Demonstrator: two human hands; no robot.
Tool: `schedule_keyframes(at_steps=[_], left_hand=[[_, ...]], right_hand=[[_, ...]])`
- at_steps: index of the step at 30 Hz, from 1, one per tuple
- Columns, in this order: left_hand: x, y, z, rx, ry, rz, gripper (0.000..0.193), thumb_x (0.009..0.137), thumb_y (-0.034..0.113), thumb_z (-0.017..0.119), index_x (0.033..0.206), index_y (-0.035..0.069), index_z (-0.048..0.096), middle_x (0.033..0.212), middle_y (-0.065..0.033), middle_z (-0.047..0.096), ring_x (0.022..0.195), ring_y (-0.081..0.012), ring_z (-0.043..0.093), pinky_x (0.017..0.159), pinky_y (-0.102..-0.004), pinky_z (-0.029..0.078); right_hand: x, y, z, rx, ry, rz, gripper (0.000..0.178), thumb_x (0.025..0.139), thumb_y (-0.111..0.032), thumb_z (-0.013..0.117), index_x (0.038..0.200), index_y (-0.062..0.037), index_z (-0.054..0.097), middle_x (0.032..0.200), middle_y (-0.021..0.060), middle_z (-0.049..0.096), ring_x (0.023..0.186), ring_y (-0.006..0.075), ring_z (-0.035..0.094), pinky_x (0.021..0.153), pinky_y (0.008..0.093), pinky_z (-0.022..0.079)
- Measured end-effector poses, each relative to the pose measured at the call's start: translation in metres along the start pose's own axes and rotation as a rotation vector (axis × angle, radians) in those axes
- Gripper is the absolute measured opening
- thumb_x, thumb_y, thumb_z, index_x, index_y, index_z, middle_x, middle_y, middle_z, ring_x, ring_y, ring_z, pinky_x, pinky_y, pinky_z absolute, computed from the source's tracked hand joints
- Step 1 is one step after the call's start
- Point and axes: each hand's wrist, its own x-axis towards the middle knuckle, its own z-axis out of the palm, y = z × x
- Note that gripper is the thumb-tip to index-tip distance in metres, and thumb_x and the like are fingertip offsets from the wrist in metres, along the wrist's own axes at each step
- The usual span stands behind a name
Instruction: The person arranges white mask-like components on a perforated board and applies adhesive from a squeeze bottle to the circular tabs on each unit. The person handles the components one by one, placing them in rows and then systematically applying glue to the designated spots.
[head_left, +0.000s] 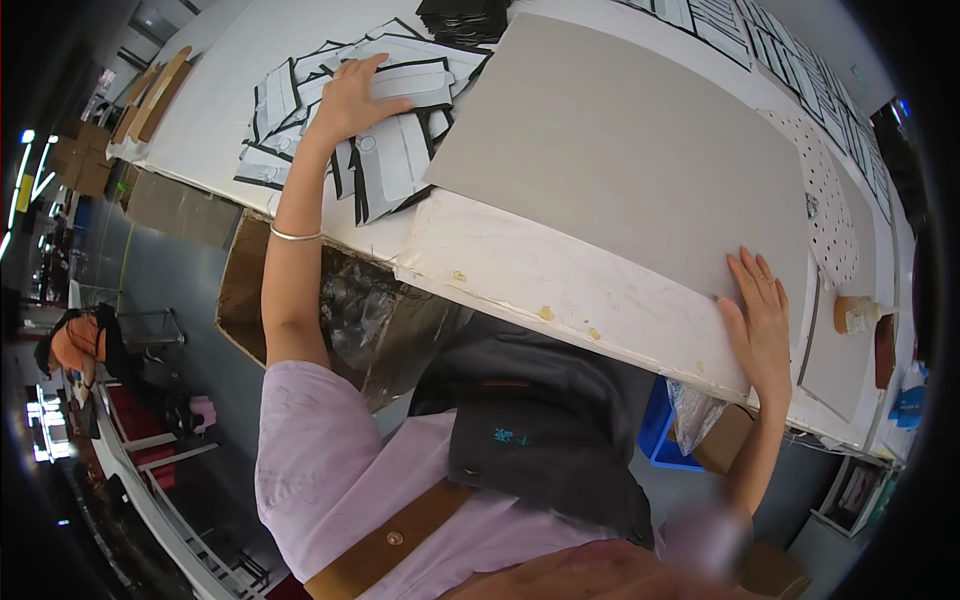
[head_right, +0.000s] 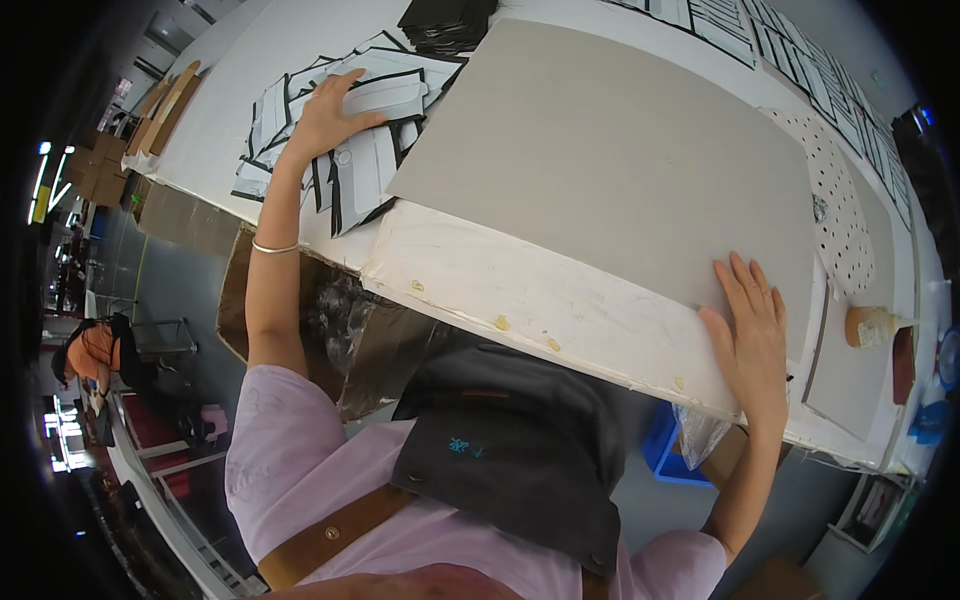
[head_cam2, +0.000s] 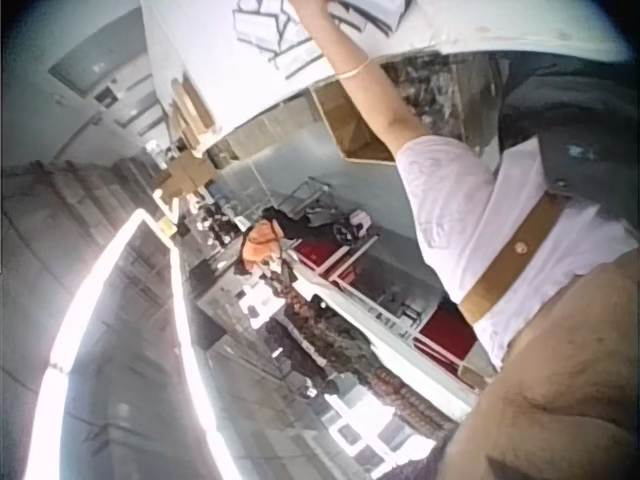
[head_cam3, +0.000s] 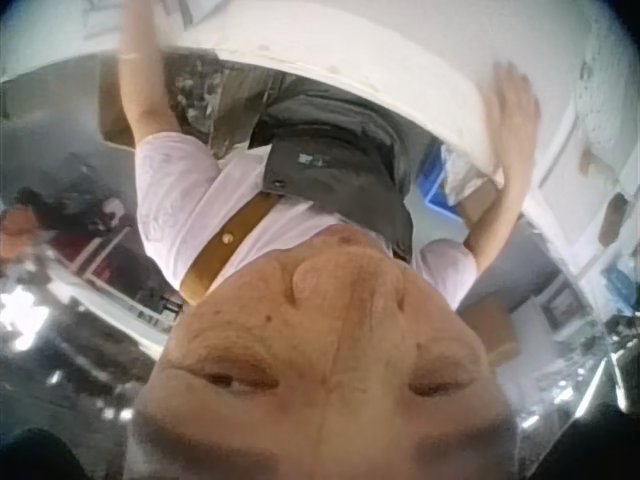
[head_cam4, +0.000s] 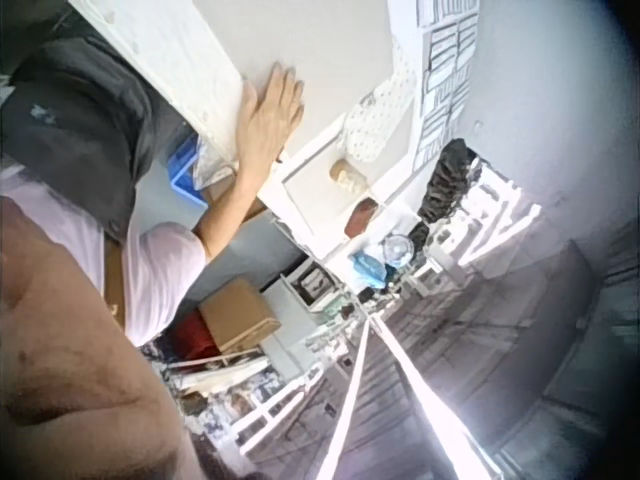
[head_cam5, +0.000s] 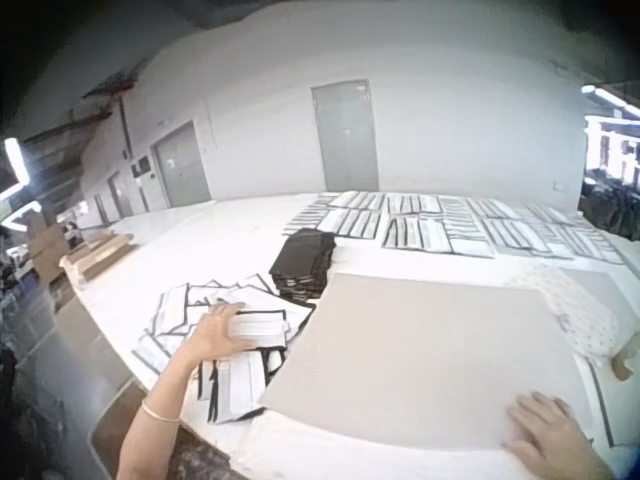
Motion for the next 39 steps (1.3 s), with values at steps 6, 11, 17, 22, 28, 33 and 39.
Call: schedule_keyframes(at_steps=[6,11,17,22,28,33,39], left_hand=[[0.000,-0.025,0.006,-0.215,-0.173,-0.037,0.098,0.072,0.058,0.084,0.145,0.001,0.051,0.140,-0.0263,0.056,0.131,-0.0386,0.055,0.110,-0.0442,0.044],[0.013,-0.050,0.006,-0.223,-0.127,-0.047,0.092,0.068,0.050,0.089,0.141,0.004,0.056,0.127,-0.0231,0.061,0.120,-0.0347,0.059,0.103,-0.0409,0.048],[0.003,-0.028,-0.029,-0.185,0.109,-0.041,0.057,0.074,0.031,0.089,0.118,0.000,0.069,0.103,-0.0114,0.064,0.099,-0.0249,0.063,0.088,-0.0393,0.051],[-0.039,-0.048,-0.080,-0.712,0.284,-0.335,0.034,0.084,0.016,0.080,0.108,-0.005,0.066,0.080,-0.0023,0.060,0.077,-0.0154,0.057,0.074,-0.0286,0.048],[-0.063,-0.086,-0.092,-2.534,-0.254,0.070,0.022,0.097,0.012,0.054,0.080,0.010,0.040,0.083,-0.0021,0.038,0.078,-0.0159,0.040,0.088,-0.0289,0.049],[-0.048,-0.060,0.005,-2.374,-0.185,-0.202,0.020,0.100,0.017,0.058,0.087,0.004,0.049,0.087,-0.0051,0.045,0.124,-0.0377,0.050,0.122,-0.0468,0.031],[-0.040,-0.027,0.012,-1.939,-0.158,-0.748,0.041,0.105,0.032,0.055,0.132,0.001,0.062,0.123,-0.0108,0.069,0.109,-0.0192,0.068,0.091,-0.0328,0.057]], right_hand=[[0.058,-0.037,-0.032,0.119,0.093,-0.202,0.049,0.098,-0.025,0.062,0.143,-0.0071,0.055,0.147,0.0162,0.054,0.141,0.0351,0.044,0.117,0.0461,0.032],[0.167,-0.117,-0.017,0.493,-0.015,-0.492,0.051,0.095,-0.025,0.065,0.142,-0.0073,0.054,0.145,0.0181,0.055,0.134,0.0366,0.050,0.113,0.0425,0.039],[0.301,-0.195,0.055,0.539,0.098,-0.571,0.060,0.093,-0.032,0.067,0.146,-0.0078,0.050,0.144,0.0159,0.056,0.132,0.0329,0.053,0.107,0.0429,0.044],[0.375,-0.236,0.084,0.250,0.089,-0.366,0.069,0.090,-0.044,0.070,0.142,-0.0029,0.053,0.133,0.0191,0.063,0.124,0.0370,0.056,0.104,0.0508,0.043],[0.390,-0.257,0.099,0.214,0.237,-0.378,0.068,0.083,-0.045,0.076,0.133,-0.0011,0.061,0.119,0.0177,0.070,0.115,0.0355,0.060,0.097,0.0483,0.046],[0.398,-0.261,0.093,0.573,0.297,-0.430,0.053,0.081,-0.029,0.080,0.123,0.0013,0.067,0.112,0.0181,0.071,0.091,0.0321,0.068,0.085,0.0385,0.053],[0.357,-0.268,0.025,0.918,0.783,-0.510,0.012,0.087,-0.005,0.074,0.087,0.0054,0.069,0.089,0.0096,0.063,0.078,0.0171,0.058,0.070,0.0263,0.046]])
